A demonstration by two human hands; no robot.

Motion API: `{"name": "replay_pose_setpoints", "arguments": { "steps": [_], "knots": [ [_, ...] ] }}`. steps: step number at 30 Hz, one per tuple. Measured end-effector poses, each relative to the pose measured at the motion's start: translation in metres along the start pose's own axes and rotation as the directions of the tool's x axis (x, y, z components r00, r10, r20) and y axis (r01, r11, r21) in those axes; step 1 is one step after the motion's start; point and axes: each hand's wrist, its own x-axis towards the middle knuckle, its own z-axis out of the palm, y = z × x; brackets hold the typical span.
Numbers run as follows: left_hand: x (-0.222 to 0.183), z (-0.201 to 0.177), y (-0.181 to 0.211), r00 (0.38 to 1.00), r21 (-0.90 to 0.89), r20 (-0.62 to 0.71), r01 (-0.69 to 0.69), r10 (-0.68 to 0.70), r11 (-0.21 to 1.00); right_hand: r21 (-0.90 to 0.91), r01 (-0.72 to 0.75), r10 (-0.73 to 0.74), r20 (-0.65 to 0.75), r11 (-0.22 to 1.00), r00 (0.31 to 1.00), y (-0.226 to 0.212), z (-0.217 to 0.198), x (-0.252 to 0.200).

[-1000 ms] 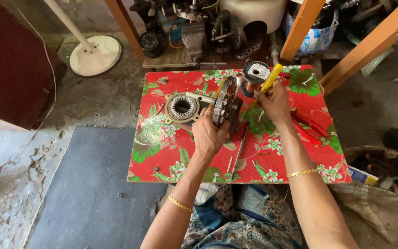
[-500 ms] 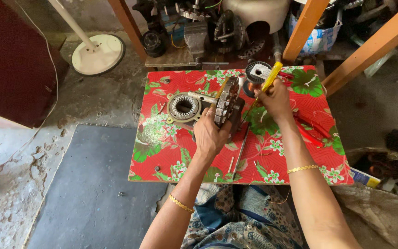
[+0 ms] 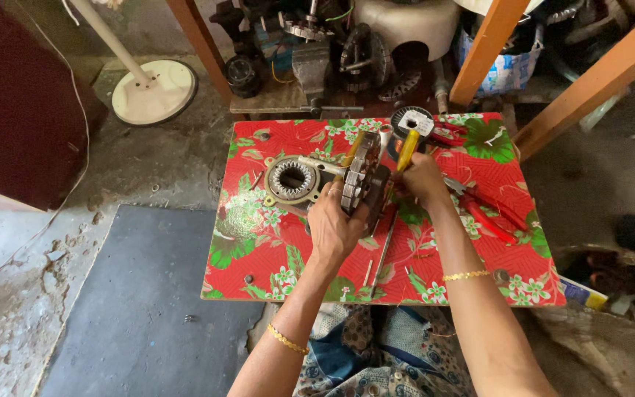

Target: The person uses a screwdriver and wrench to adjust and tighten components on a disassembled mechanical part, likely a motor or gearbox, on a floral-patterned work surface. They repeatedly reposition the part and apply torque with the tools while other mechanical components remain nearby.

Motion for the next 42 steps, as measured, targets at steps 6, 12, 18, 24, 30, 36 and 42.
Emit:
{"name": "replay_pose_setpoints", "arguments": {
  "steps": [6, 12, 18, 24, 30, 36, 42],
  "knots": [
    [0.0, -0.002, 0.004, 0.999, -0.029, -0.012, -0.042, 0.042, 0.999, -0.094, 0.035, -0.033, 0.023, 0.995, 0.999, 0.018, -0.003, 0.01],
    [-0.006, 0.0, 0.0, 0.999, -0.044, -0.004, -0.033, 0.032, 0.999, 0.096, -0.095, 0.08, 0.15, 0.991, 0.985, 0.018, -0.011, 0.02],
    [-0.004, -0.001, -0.001, 0.998, -0.038, -0.025, -0.066, 0.065, 0.997, -0.109, -0.057, 0.059, 0.021, 0.992, 0.998, 0.008, 0.0, 0.007],
    [-0.003, -0.002, 0.0, 1.0, -0.025, 0.026, -0.004, 0.005, 1.0, -0.237, -0.07, 0.031, -0.166, 0.969, 0.986, 0.0, 0.011, -0.009],
    [-0.002, -0.004, 0.003, 1.0, -0.03, 0.009, -0.022, 0.022, 0.999, -0.67, 0.081, -0.302, -0.221, 0.738, 0.927, 0.012, 0.014, -0.002],
    [0.0, -0.005, 0.005, 1.0, -0.036, 0.01, -0.022, 0.023, 0.999, -0.291, -0.077, 0.024, -0.181, 0.954, 0.983, 0.015, 0.007, 0.008],
    [-0.001, -0.003, 0.003, 1.0, -0.053, 0.0, -0.027, 0.027, 0.998, -0.2, 0.139, -0.211, -0.408, 0.97, 0.888, -0.019, -0.001, 0.028]
  ]
}}
